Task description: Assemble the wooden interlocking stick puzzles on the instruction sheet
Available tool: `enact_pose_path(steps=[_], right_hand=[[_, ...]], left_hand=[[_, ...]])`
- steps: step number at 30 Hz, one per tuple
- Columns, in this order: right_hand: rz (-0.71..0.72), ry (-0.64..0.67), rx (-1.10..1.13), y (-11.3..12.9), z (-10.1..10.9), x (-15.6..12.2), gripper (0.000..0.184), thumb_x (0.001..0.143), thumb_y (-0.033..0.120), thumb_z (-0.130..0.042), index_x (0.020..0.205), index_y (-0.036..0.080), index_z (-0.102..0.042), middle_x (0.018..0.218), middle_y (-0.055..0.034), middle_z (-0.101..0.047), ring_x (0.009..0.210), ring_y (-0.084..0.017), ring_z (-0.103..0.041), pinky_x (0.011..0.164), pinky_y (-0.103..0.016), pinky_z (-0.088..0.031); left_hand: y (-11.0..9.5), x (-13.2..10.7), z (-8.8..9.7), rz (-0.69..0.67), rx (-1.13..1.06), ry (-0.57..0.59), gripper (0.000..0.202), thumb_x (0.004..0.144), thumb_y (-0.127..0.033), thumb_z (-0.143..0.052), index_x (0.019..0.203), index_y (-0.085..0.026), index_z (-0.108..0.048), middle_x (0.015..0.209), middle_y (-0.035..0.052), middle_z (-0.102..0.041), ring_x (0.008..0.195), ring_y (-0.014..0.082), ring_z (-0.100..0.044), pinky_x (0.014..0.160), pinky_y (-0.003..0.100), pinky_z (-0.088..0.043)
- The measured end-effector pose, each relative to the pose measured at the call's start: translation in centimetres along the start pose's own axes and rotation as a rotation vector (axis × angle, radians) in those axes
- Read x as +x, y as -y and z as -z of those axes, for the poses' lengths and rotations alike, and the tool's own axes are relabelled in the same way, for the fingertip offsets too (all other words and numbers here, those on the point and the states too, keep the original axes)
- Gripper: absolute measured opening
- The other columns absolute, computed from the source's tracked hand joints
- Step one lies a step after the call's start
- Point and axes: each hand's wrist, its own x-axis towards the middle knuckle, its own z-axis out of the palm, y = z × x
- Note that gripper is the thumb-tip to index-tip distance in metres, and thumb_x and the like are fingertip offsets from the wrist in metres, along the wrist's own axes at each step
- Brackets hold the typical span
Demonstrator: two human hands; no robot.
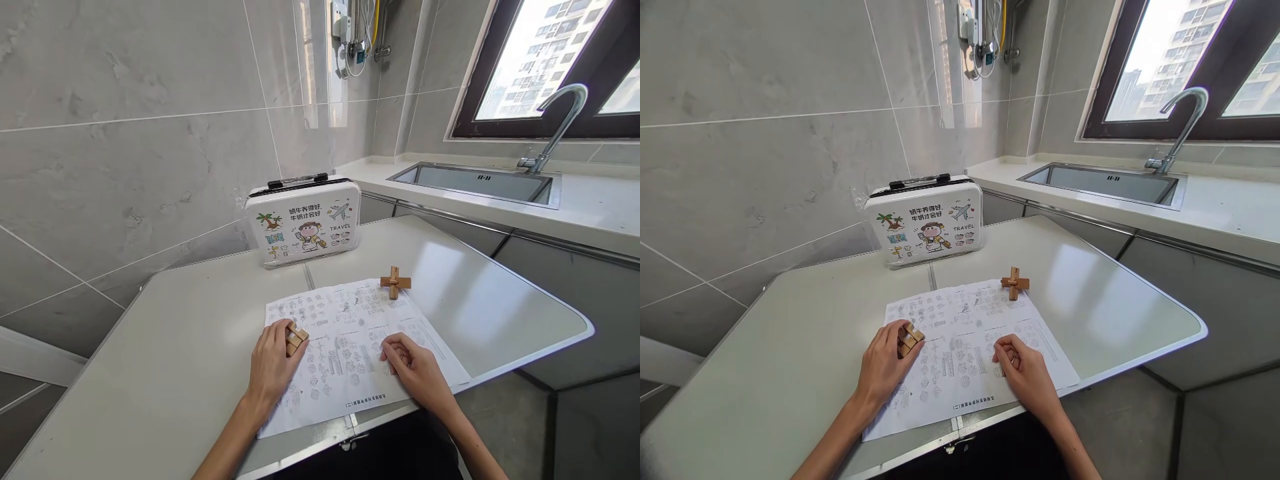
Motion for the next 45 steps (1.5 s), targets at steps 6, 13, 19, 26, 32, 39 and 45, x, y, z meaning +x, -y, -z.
enact_pose_path(steps=[6, 13, 19, 26, 32, 39, 45], right_hand=[[0.006, -0.017, -0.018, 0.1, -0.1, 0.0, 0.034, 0.102, 0.056, -0.055, 0.094, 0.024, -0.065, 0.082, -0.0038, -0.074, 0.061, -0.018, -0.058, 0.063, -0.032, -0.049], [0.014, -0.011, -0.024, 0.0, -0.1, 0.1, 0.035, 0.102, 0.056, -0.054, 0.096, 0.023, -0.065, 0.082, -0.0041, -0.074, 0.062, -0.019, -0.060, 0.063, -0.031, -0.050], [0.024, -0.018, -0.052, -0.5, -0.1, 0.2, 0.037, 0.101, 0.058, -0.054, 0.097, 0.022, -0.066, 0.082, -0.0045, -0.075, 0.062, -0.018, -0.061, 0.061, -0.030, -0.050], [0.050, -0.031, -0.108, -0.2, 0.0, 0.2, 0.039, 0.101, 0.058, -0.054, 0.094, 0.022, -0.067, 0.081, -0.0045, -0.076, 0.058, -0.016, -0.058, 0.058, -0.028, -0.049], [0.073, 0.029, -0.200, 0.9, 0.1, 0.0, 0.037, 0.100, 0.057, -0.054, 0.102, 0.023, -0.068, 0.082, -0.0038, -0.073, 0.061, -0.018, -0.059, 0.057, -0.029, -0.048], [0.251, 0.079, -0.538, 1.8, -1.2, -0.5, 0.031, 0.092, 0.052, -0.070, 0.108, 0.026, -0.067, 0.082, 0.0002, -0.064, 0.063, -0.018, -0.058, 0.060, -0.029, -0.046], [0.243, 0.066, -0.510, 1.4, -1.0, -0.8, 0.026, 0.097, 0.051, -0.066, 0.101, 0.026, -0.066, 0.081, -0.0003, -0.066, 0.062, -0.017, -0.058, 0.060, -0.030, -0.049]], left_hand=[[-2.5, 0.8, -0.1, -0.175, -0.236, 0.187, 0.051, 0.090, -0.037, -0.077, 0.134, -0.027, -0.052, 0.131, 0.0071, -0.065, 0.116, 0.0286, -0.064, 0.097, 0.045, -0.055], [-6.7, 2.3, -2.3, -0.423, -0.415, 0.384, 0.060, 0.084, -0.038, -0.085, 0.133, -0.027, -0.053, 0.128, 0.0074, -0.067, 0.116, 0.0289, -0.063, 0.098, 0.044, -0.054], [-7.3, 2.2, -3.7, -0.458, -0.446, 0.424, 0.062, 0.085, -0.039, -0.084, 0.136, -0.027, -0.050, 0.130, 0.0077, -0.066, 0.117, 0.0285, -0.063, 0.099, 0.044, -0.054], [-5.7, 2.0, -3.3, -0.384, -0.358, 0.330, 0.090, 0.069, -0.062, -0.089, 0.140, -0.022, -0.051, 0.134, 0.0161, -0.054, 0.122, 0.0361, -0.054, 0.101, 0.054, -0.051], [-4.6, 2.1, -2.3, -0.279, -0.473, 0.396, 0.070, 0.071, -0.059, -0.089, 0.127, -0.025, -0.062, 0.113, 0.0086, -0.056, 0.104, 0.0285, -0.056, 0.091, 0.044, -0.051], [-4.7, 2.0, -2.2, -0.066, -0.796, 0.505, 0.072, 0.082, -0.040, -0.083, 0.143, -0.026, -0.048, 0.079, -0.0066, -0.045, 0.070, 0.0137, -0.045, 0.070, 0.027, -0.043], [-4.9, 1.9, -1.9, -0.040, -0.861, 0.492, 0.071, 0.083, -0.035, -0.082, 0.143, -0.025, -0.047, 0.085, -0.0045, -0.052, 0.071, 0.0129, -0.047, 0.074, 0.029, -0.046]])
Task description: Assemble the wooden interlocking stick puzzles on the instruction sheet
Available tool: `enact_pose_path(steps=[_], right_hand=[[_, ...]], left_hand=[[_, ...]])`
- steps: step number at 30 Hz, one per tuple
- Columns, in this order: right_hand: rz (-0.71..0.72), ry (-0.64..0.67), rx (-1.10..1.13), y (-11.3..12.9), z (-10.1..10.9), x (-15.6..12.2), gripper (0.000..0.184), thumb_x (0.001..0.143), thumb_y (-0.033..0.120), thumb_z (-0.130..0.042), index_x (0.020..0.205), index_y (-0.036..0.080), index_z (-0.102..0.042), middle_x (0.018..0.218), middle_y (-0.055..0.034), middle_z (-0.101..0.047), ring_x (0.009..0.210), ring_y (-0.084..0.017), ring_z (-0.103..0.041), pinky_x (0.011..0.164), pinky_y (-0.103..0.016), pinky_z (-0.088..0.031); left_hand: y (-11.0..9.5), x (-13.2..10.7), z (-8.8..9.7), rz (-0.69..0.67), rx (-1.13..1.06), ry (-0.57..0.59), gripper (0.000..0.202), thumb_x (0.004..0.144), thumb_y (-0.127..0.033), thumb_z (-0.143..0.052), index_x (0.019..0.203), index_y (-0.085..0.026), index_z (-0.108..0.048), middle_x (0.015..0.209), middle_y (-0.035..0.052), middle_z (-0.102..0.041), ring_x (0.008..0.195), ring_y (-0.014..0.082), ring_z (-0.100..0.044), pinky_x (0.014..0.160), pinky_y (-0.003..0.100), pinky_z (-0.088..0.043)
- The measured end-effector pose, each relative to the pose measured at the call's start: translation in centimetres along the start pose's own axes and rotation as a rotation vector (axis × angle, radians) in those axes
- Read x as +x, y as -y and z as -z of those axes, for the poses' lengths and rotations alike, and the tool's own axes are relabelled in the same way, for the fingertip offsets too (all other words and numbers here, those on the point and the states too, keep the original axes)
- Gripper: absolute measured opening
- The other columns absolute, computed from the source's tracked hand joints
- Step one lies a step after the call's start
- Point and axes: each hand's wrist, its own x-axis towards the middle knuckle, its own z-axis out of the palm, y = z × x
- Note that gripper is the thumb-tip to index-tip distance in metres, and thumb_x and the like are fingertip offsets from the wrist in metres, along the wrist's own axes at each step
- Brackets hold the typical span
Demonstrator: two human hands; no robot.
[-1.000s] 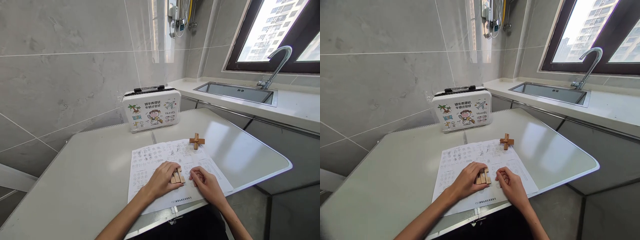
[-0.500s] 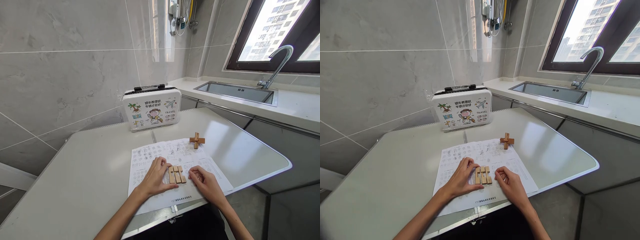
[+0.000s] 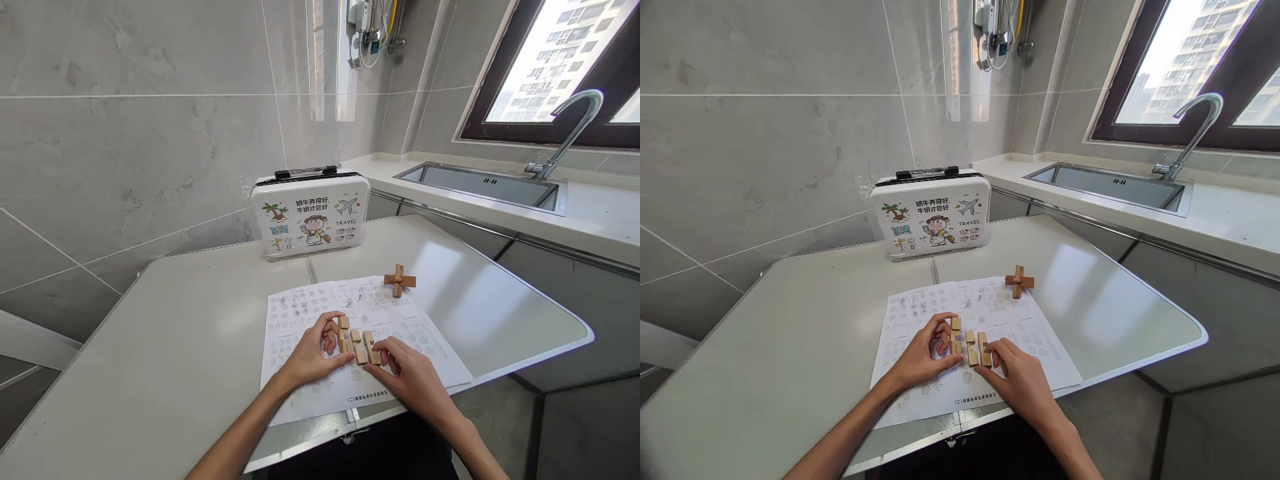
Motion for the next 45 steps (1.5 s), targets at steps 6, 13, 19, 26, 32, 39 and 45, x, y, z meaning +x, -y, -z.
enact_pose_path(steps=[6, 13, 19, 26, 32, 39, 45], right_hand=[[-0.113, -0.040, 0.288, 1.4, 1.9, -0.4, 0.040, 0.098, 0.056, -0.062, 0.120, 0.024, -0.071, 0.082, -0.0038, -0.073, 0.062, -0.018, -0.063, 0.053, -0.028, -0.052], [-0.031, -0.062, 0.350, 3.3, 1.6, 0.3, 0.041, 0.101, 0.053, -0.056, 0.127, 0.025, -0.071, 0.088, -0.0070, -0.076, 0.070, -0.022, -0.069, 0.057, -0.031, -0.056], [0.038, -0.036, 0.241, 2.6, 1.2, 0.7, 0.032, 0.105, 0.048, -0.052, 0.123, 0.027, -0.068, 0.102, -0.0077, -0.077, 0.080, -0.023, -0.071, 0.070, -0.034, -0.058], [0.032, -0.049, 0.183, 2.4, 1.1, 0.7, 0.034, 0.106, 0.049, -0.048, 0.124, 0.027, -0.067, 0.100, -0.0077, -0.076, 0.077, -0.023, -0.071, 0.066, -0.034, -0.057], [-0.050, -0.103, 0.204, 2.7, 0.9, 0.8, 0.033, 0.103, 0.052, -0.054, 0.123, 0.027, -0.065, 0.093, -0.0048, -0.075, 0.065, -0.019, -0.066, 0.062, -0.033, -0.056], [-0.061, -0.058, 0.050, 2.0, -0.6, 0.4, 0.027, 0.099, 0.051, -0.061, 0.110, 0.027, -0.061, 0.095, -0.0029, -0.070, 0.067, -0.019, -0.066, 0.060, -0.032, -0.052], [0.010, -0.033, -0.152, 2.2, -2.0, 0.2, 0.019, 0.097, 0.045, -0.063, 0.098, 0.026, -0.059, 0.088, -0.0008, -0.065, 0.065, -0.019, -0.065, 0.055, -0.030, -0.046]], left_hand=[[0.0, 0.0, -0.2, 0.005, -0.076, 0.014, 0.072, 0.083, -0.036, -0.082, 0.144, -0.025, -0.046, 0.092, -0.0025, -0.057, 0.072, 0.0127, -0.053, 0.075, 0.029, -0.049], [-0.6, -0.2, -0.4, 0.018, -0.156, 0.050, 0.073, 0.082, -0.038, -0.084, 0.143, -0.025, -0.048, 0.086, -0.0030, -0.057, 0.072, 0.0130, -0.053, 0.075, 0.029, -0.049], [-1.2, -0.4, -0.5, 0.024, -0.211, 0.106, 0.076, 0.076, -0.037, -0.089, 0.141, -0.024, -0.052, 0.082, -0.0037, -0.060, 0.074, 0.0143, -0.055, 0.076, 0.030, -0.049], [-1.5, -0.5, -0.4, 0.054, -0.268, 0.128, 0.076, 0.069, -0.038, -0.093, 0.136, -0.026, -0.058, 0.083, -0.0037, -0.060, 0.070, 0.0134, -0.056, 0.073, 0.030, -0.050], [-1.4, -0.4, -0.5, 0.105, -0.314, 0.101, 0.077, 0.069, -0.037, -0.094, 0.135, -0.024, -0.059, 0.079, -0.0049, -0.059, 0.069, 0.0128, -0.055, 0.073, 0.029, -0.049], [-0.3, 0.0, -0.5, 0.098, -0.331, -0.056, 0.070, 0.076, -0.036, -0.090, 0.136, -0.024, -0.057, 0.095, 0.0001, -0.066, 0.071, 0.0106, -0.052, 0.072, 0.027, -0.047], [-0.1, 0.1, -0.6, 0.090, -0.299, -0.101, 0.070, 0.077, -0.037, -0.089, 0.137, -0.025, -0.056, 0.100, 0.0018, -0.067, 0.072, 0.0113, -0.053, 0.071, 0.026, -0.047]])
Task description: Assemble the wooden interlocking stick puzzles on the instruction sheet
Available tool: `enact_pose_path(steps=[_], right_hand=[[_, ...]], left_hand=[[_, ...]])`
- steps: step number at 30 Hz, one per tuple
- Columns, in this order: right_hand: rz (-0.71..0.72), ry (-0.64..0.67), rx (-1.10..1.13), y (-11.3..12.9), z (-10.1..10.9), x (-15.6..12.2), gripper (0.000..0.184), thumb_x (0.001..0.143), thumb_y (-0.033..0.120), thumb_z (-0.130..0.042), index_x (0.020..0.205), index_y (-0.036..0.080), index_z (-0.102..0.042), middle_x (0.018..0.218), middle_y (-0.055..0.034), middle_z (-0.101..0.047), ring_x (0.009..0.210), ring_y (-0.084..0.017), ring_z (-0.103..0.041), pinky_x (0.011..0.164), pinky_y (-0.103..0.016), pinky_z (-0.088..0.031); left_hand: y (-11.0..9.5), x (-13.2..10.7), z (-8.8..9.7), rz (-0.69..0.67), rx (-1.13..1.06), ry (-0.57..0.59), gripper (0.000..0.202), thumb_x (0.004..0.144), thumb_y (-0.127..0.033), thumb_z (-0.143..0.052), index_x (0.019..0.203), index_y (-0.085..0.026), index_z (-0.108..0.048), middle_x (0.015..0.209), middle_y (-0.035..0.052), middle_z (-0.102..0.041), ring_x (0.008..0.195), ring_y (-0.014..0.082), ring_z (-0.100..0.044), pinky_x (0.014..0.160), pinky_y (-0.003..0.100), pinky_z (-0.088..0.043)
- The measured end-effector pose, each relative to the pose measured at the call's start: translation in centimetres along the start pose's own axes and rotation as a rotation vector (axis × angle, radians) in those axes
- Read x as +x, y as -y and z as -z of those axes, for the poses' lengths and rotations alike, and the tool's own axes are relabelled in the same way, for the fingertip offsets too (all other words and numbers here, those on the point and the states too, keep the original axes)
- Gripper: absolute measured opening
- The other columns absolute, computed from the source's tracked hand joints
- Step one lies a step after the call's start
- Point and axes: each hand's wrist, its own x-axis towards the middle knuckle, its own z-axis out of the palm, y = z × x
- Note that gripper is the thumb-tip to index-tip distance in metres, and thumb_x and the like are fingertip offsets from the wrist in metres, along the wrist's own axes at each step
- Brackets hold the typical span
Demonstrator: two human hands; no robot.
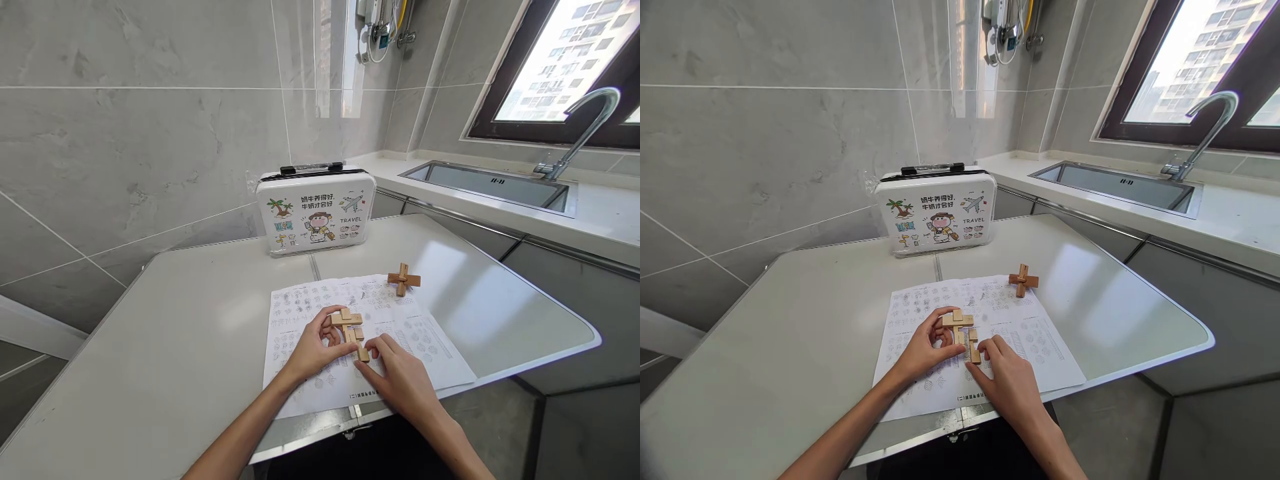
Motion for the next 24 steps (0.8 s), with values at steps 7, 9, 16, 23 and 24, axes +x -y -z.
enact_pose_path(steps=[7, 9, 16, 23, 24], right_hand=[[0.039, 0.011, 0.063, -0.4, 1.8, 0.1, 0.025, 0.106, 0.042, -0.049, 0.123, 0.025, -0.060, 0.097, -0.0039, -0.074, 0.071, -0.020, -0.071, 0.063, -0.032, -0.052], [0.070, 0.003, 0.069, -0.4, 2.5, 0.1, 0.028, 0.109, 0.041, -0.045, 0.127, 0.026, -0.059, 0.099, -0.0044, -0.075, 0.074, -0.021, -0.073, 0.063, -0.032, -0.053], [0.137, -0.059, 0.037, 0.0, 3.1, 0.2, 0.024, 0.111, 0.036, -0.042, 0.125, 0.025, -0.059, 0.104, -0.0046, -0.075, 0.081, -0.020, -0.075, 0.061, -0.030, -0.052], [0.172, -0.090, 0.054, 0.7, 3.4, 0.2, 0.024, 0.110, 0.031, -0.044, 0.126, 0.026, -0.061, 0.099, -0.0032, -0.074, 0.076, -0.019, -0.073, 0.061, -0.028, -0.051], [0.172, -0.094, 0.061, 0.8, 3.3, 0.2, 0.024, 0.110, 0.031, -0.045, 0.127, 0.026, -0.061, 0.097, -0.0032, -0.074, 0.076, -0.019, -0.072, 0.061, -0.028, -0.051]], left_hand=[[-0.3, -0.2, -0.1, -0.004, 0.190, 0.002, 0.071, 0.077, -0.041, -0.088, 0.139, -0.027, -0.056, 0.087, -0.0030, -0.063, 0.068, 0.0122, -0.051, 0.069, 0.026, -0.046], [-0.4, -0.3, -0.1, -0.003, 0.247, 0.002, 0.072, 0.077, -0.043, -0.087, 0.140, -0.028, -0.055, 0.083, -0.0043, -0.061, 0.069, 0.0133, -0.052, 0.070, 0.027, -0.046], [0.0, -0.5, -0.1, -0.041, 0.390, 0.026, 0.074, 0.076, -0.045, -0.088, 0.140, -0.028, -0.056, 0.079, -0.0054, -0.059, 0.070, 0.0144, -0.052, 0.067, 0.026, -0.042], [0.2, -0.6, -0.1, -0.110, 0.411, 0.102, 0.076, 0.073, -0.052, -0.089, 0.138, -0.028, -0.057, 0.083, -0.0044, -0.060, 0.070, 0.0139, -0.049, 0.067, 0.026, -0.041], [0.2, -0.6, -0.1, -0.128, 0.409, 0.102, 0.076, 0.072, -0.053, -0.090, 0.137, -0.028, -0.058, 0.085, -0.0036, -0.061, 0.071, 0.0138, -0.049, 0.068, 0.027, -0.042]])
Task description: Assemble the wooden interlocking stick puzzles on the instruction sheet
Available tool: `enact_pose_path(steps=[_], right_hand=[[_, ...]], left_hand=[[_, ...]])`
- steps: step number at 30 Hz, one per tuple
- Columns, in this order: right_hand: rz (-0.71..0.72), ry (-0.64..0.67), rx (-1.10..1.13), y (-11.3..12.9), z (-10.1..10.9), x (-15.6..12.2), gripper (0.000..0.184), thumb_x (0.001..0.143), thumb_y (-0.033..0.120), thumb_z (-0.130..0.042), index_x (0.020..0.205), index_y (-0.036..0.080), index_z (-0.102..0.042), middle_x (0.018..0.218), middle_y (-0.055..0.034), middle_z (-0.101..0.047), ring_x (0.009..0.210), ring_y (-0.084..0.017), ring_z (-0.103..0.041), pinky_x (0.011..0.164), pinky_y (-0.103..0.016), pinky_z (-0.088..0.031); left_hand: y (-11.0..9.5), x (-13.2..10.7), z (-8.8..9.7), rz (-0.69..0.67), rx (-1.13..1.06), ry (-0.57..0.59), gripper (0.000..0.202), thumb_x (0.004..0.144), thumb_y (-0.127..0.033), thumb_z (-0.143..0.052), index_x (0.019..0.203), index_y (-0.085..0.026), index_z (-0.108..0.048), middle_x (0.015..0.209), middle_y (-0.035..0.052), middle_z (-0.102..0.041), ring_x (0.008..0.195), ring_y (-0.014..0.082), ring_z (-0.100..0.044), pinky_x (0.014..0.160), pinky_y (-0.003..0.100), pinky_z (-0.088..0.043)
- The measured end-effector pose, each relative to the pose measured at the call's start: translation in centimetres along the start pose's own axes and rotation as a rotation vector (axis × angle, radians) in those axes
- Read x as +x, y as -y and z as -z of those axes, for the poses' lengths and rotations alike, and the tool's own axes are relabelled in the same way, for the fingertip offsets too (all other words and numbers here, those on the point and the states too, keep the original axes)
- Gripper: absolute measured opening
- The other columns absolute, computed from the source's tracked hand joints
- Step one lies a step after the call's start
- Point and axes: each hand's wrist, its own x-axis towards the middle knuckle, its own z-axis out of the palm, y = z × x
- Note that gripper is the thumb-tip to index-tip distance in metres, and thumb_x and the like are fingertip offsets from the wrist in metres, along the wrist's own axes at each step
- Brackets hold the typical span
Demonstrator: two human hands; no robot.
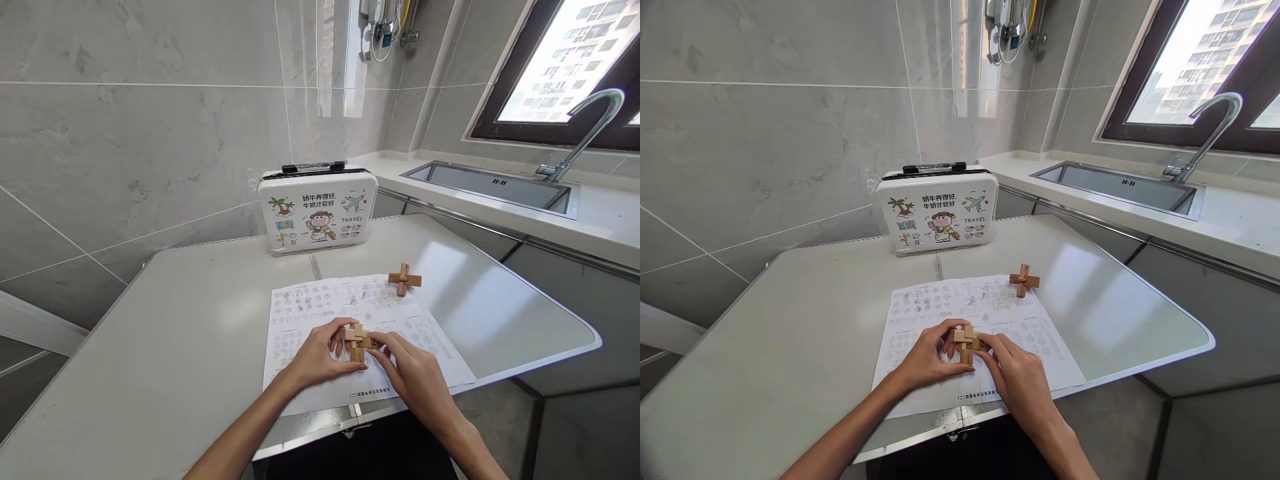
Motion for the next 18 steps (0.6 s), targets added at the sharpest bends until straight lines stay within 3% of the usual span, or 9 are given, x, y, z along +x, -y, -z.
enact_pose_path(steps=[7, 12, 18], right_hand=[[-0.010, 0.020, 0.099, 0.39, -0.05, -0.26, 0.023, 0.109, 0.029, -0.046, 0.127, 0.026, -0.060, 0.102, -0.0033, -0.074, 0.077, -0.018, -0.072, 0.062, -0.028, -0.052], [-0.043, 0.041, 0.192, 0.73, 0.07, -0.30, 0.023, 0.109, 0.031, -0.047, 0.126, 0.026, -0.061, 0.103, -0.0044, -0.074, 0.080, -0.019, -0.071, 0.064, -0.029, -0.052], [-0.245, 0.047, 0.343, 0.46, 0.13, -0.15, 0.032, 0.109, 0.045, -0.045, 0.131, 0.027, -0.059, 0.092, -0.0022, -0.072, 0.068, -0.017, -0.065, 0.059, -0.028, -0.051]], left_hand=[[-0.18, 0.03, 0.18, -0.091, 0.008, -0.026, 0.072, 0.071, -0.054, -0.091, 0.132, -0.029, -0.063, 0.114, 0.0048, -0.061, 0.082, 0.0161, -0.052, 0.068, 0.027, -0.045], [-0.47, 0.03, 0.16, -0.081, -0.037, 0.010, 0.070, 0.071, -0.052, -0.092, 0.130, -0.029, -0.064, 0.116, 0.0048, -0.067, 0.083, 0.0165, -0.057, 0.066, 0.026, -0.046], [-0.72, 0.04, 0.18, 0.013, -0.238, 0.017, 0.075, 0.067, -0.045, -0.095, 0.132, -0.024, -0.063, 0.121, 0.0076, -0.069, 0.076, 0.0144, -0.064, 0.074, 0.032, -0.056]])
